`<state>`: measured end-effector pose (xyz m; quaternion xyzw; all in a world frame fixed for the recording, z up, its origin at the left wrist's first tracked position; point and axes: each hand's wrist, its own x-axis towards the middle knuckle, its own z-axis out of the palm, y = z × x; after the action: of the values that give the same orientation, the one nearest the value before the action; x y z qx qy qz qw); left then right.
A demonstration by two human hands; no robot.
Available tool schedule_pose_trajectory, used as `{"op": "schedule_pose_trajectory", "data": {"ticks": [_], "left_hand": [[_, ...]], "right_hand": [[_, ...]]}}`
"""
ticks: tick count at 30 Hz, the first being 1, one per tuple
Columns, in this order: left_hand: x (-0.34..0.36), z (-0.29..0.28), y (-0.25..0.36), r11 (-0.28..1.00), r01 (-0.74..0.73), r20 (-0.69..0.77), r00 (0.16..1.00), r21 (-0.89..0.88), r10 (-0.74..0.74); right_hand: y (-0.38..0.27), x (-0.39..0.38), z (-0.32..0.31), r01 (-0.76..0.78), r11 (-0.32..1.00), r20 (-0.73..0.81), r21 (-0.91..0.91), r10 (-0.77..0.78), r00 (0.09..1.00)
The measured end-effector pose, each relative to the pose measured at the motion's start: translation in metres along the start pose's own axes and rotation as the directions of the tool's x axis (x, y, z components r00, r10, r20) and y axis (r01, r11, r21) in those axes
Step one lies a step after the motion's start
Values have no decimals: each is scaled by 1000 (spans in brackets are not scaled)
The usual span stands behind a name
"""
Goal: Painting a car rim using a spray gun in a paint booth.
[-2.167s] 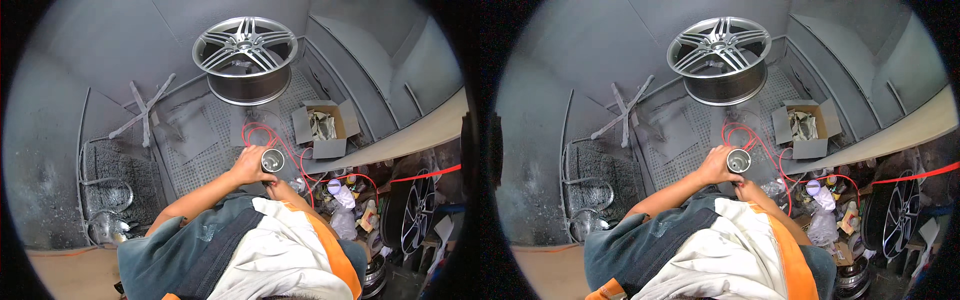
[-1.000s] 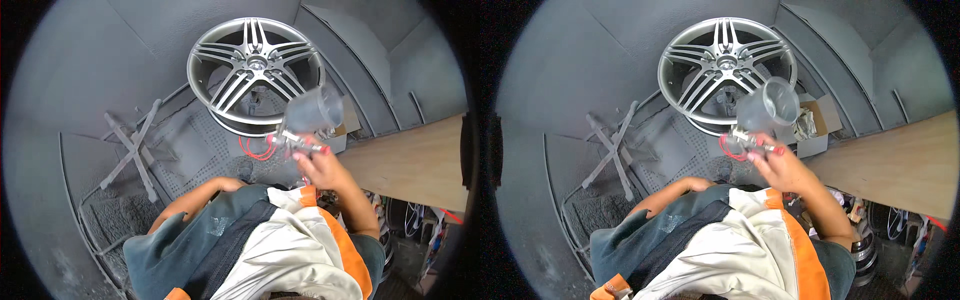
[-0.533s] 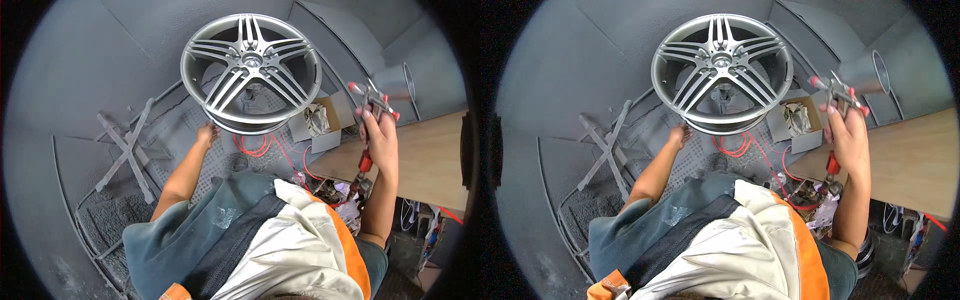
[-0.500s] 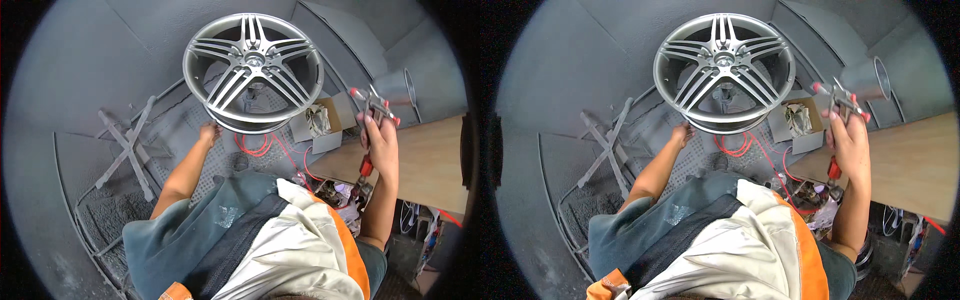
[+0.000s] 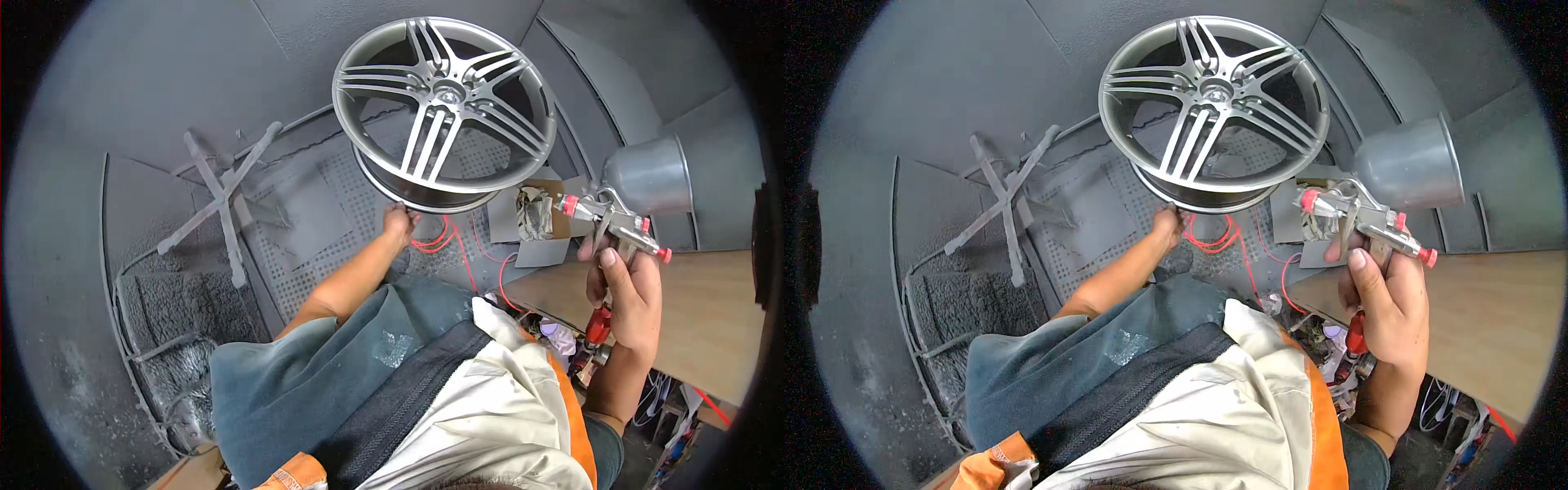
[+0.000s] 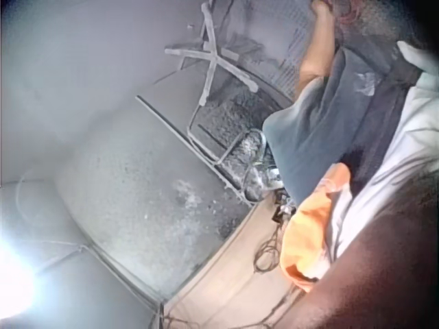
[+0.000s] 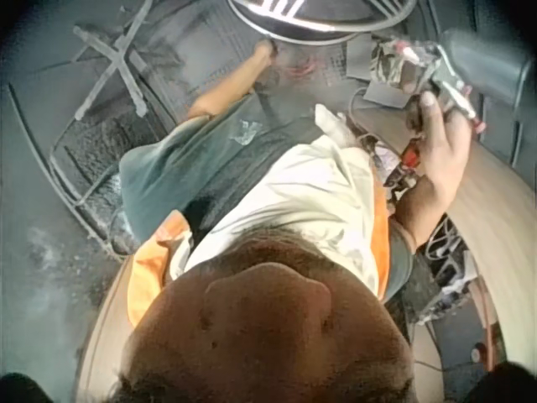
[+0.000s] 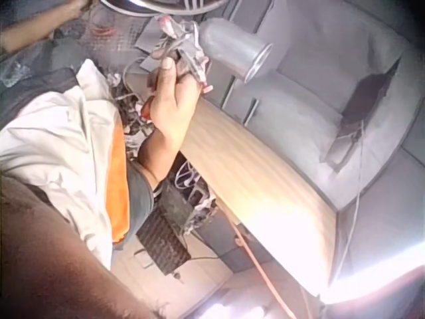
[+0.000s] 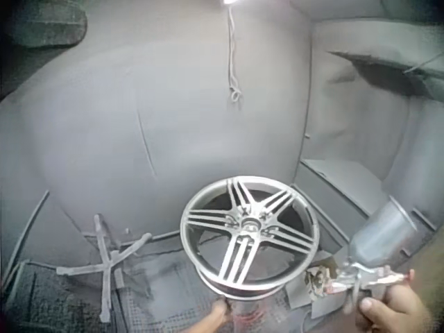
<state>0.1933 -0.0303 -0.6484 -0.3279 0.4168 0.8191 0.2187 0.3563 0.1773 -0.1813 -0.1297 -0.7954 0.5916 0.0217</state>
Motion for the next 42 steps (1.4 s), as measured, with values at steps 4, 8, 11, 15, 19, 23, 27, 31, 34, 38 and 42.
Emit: {"op": "schedule_pose_trajectory", "data": {"ticks": [4,8,11,15,19,23,27,31,34,38,42], "left_hand": [[-8,13,-29,996,49,-1,999,-75,-49],[-23,33,-36,991,110,28,994,-74,-108],[-28,33,-39,988,150,43,988,-45,-148],[-20,15,-23,996,88,10,996,7,-88],[0,-14,13,997,57,-12,998,-53,-58],[23,-56,55,999,-42,-102,994,-17,40],[21,-47,73,997,-53,-92,994,53,58],[8,-38,59,982,-59,-96,992,177,77],[9,-42,45,988,26,-182,983,151,2],[0,-27,24,993,75,-180,982,95,-57],[-10,-25,-5,997,65,-83,995,40,-62]], "right_hand": [[-15,-2,18,37,997,84,75,-43,996],[-18,6,18,23,996,195,92,-40,980],[-11,15,18,33,999,290,39,-42,956],[3,25,8,116,982,191,-150,-86,978],[7,31,-9,-7,962,45,-273,20,999],[11,33,-15,33,920,-6,-391,-38,999],[17,40,-14,93,892,-58,-443,-132,989],[7,24,-5,73,932,-18,-354,-84,996],[-5,9,-6,-20,981,248,-192,68,966],[-4,1,14,109,982,204,-153,-77,976],[9,4,8,151,907,89,-393,-126,988]]}}
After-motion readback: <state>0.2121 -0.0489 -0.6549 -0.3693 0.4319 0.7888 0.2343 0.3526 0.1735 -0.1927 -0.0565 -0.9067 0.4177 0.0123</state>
